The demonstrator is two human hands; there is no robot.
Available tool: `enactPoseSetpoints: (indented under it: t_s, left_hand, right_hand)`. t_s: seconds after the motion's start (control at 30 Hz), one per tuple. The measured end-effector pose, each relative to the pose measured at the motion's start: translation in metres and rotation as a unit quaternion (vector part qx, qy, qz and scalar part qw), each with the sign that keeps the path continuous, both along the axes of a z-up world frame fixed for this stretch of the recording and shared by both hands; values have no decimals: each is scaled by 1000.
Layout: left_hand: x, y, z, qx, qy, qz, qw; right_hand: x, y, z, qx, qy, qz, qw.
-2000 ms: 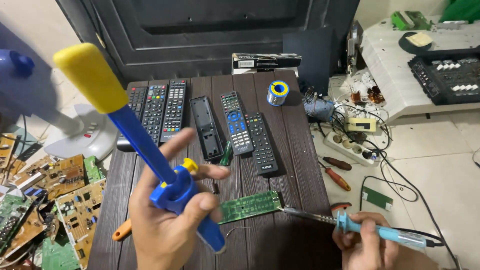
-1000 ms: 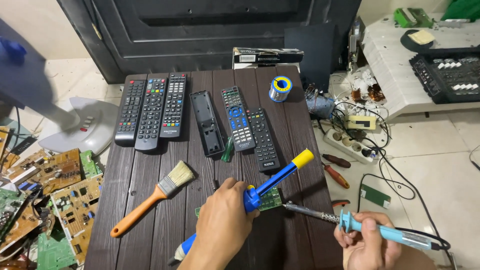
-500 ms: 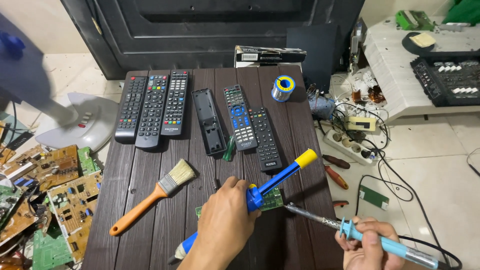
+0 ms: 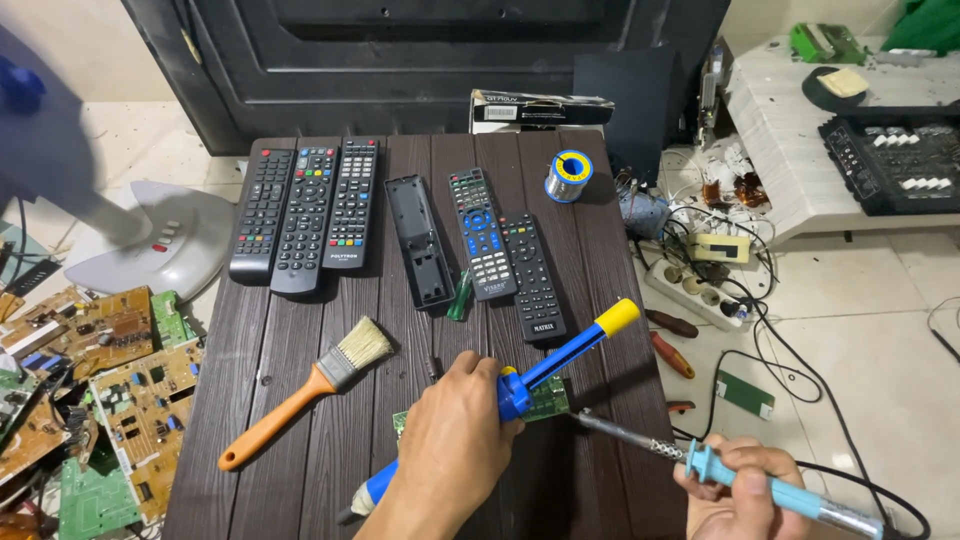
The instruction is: The person uses a soldering iron and a desoldering pump to remove components from a green circuit board. The person repeatedly heats solder joints with the iron and then uses the pump to extract the molten solder. The work is performed on a wooden table surrounded by remote controls and electronic parts.
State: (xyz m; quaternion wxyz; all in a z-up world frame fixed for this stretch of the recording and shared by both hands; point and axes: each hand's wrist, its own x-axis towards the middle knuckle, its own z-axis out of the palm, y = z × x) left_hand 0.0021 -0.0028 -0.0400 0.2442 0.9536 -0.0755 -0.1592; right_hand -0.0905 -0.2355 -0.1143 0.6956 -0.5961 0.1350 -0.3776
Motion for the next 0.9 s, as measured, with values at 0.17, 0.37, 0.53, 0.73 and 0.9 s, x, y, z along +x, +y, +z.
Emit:
enactPoseSetpoints:
  t_s: [0.17, 0.37, 0.53, 0.73, 0.9]
  left_hand:
    - [0, 0, 4, -1, 11, -4, 1000]
    - [0, 0, 6, -2, 17, 0, 1000]
    - [-1, 0, 6, -5, 10, 2, 1000]
    - [-1, -1, 6, -2, 4, -8, 1000]
    - [-1, 0, 3, 2, 7, -11, 1000]
  right_hand:
    - [-3, -3, -5, 9, 21, 5, 1000]
    - [-3, -5, -8, -1, 42, -9, 999]
    - [-2, -1, -4, 16, 55, -26, 998]
    - [-1, -4, -5, 3, 39, -2, 999]
    - [-1, -3, -5, 2, 45, -11, 999]
